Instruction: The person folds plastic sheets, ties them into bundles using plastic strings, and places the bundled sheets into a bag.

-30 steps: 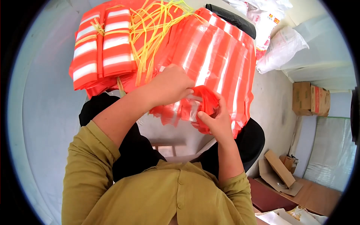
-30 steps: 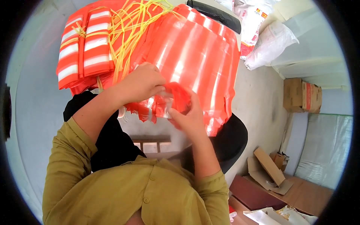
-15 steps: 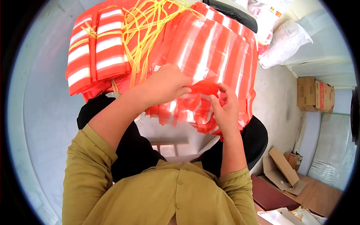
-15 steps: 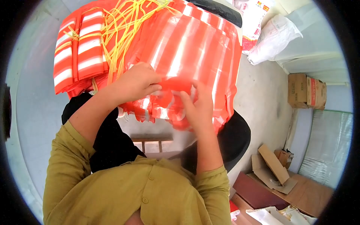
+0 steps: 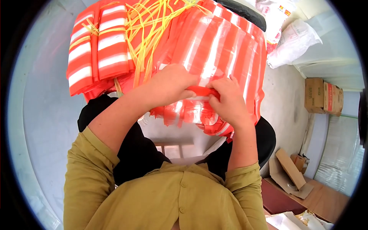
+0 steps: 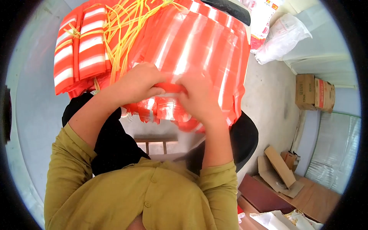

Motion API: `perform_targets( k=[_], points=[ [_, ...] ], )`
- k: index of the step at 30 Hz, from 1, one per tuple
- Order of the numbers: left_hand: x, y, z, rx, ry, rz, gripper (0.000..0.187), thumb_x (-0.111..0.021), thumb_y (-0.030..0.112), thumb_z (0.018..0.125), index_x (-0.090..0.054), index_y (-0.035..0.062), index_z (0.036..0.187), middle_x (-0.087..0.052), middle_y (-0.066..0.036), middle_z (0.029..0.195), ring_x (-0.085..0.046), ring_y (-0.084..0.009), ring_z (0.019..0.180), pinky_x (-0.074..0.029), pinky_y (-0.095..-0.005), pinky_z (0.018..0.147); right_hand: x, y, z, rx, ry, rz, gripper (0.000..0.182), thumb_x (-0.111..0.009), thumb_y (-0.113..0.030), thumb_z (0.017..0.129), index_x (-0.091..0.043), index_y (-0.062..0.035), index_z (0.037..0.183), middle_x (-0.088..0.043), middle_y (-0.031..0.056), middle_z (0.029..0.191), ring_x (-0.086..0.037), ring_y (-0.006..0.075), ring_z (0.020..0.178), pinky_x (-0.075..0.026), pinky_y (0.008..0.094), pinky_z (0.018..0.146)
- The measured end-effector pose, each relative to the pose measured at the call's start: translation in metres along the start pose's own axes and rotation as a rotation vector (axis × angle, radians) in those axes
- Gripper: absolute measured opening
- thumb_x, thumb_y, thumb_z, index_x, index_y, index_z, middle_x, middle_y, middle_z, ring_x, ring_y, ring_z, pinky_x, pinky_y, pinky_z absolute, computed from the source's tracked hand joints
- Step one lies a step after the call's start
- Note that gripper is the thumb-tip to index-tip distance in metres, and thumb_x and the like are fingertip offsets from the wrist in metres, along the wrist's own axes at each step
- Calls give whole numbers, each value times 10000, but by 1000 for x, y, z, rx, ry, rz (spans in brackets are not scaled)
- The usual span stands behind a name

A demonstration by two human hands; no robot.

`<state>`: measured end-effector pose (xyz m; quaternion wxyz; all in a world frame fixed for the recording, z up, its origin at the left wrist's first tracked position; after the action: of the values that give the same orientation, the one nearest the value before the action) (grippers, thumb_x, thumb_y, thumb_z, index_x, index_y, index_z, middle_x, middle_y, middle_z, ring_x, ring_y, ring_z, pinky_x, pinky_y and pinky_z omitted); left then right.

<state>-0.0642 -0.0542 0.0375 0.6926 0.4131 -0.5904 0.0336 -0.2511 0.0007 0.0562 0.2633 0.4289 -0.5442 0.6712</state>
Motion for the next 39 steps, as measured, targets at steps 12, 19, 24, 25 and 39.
perform_targets(
  k=[12, 19, 24, 25, 39],
  points=[
    [3, -5, 2, 229, 112, 171, 269, -749, 254, 923, -691, 63, 1103, -717, -160, 988, -670, -364, 982, -532, -492, 868, -8, 43, -17, -388, 61, 321, 187, -678, -74, 1000, -673, 14, 1165, -716, 84, 967, -678, 165, 844, -545, 304, 774],
    [-3, 1, 7, -51, 307, 376, 202, -744, 172, 844, -679, 60, 999, -689, -108, 986, -648, -314, 989, -528, -441, 891, -20, 46, -21, -418, 57, 234, 188, -684, -99, 963, -692, -13, 1131, -729, 113, 961, -700, 234, 887, -547, 351, 802],
    [-33, 23, 19, -316, 170, 153, 191, -703, 91, 812, -702, 53, 999, -654, -84, 1032, -630, -287, 1041, -532, -405, 927, -19, 44, -21, -402, 54, 193, 220, -657, -148, 952, -703, -47, 1141, -732, 158, 1018, -710, 341, 966, -547, 431, 877],
    [-42, 25, 22, -316, 135, 153, 198, -701, 85, 815, -707, 52, 1009, -655, -83, 1042, -628, -288, 1046, -533, -401, 932, -18, 43, -23, -360, 84, 150, 210, -667, -103, 939, -693, -34, 1136, -724, 153, 1033, -707, 324, 969, -550, 415, 876],
    [-31, 34, 13, -268, 39, -7, 412, -706, 19, 791, -709, 70, 1200, -640, -104, 1098, -614, -314, 1095, -518, -421, 949, -23, 13, -82, 62, 330, 24, 185, -724, 40, 824, -669, -35, 984, -665, 148, 1289, -603, 369, 1203, -512, 445, 992]
  ],
)
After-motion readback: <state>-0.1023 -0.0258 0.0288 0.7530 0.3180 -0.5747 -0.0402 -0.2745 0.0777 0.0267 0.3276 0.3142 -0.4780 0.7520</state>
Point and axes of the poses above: each hand's wrist, its own z-axis towards the middle knuckle, its own x-axis out of the back of the hand, y = z × x, the point moved 4 cm from there along z, towards the middle knuckle
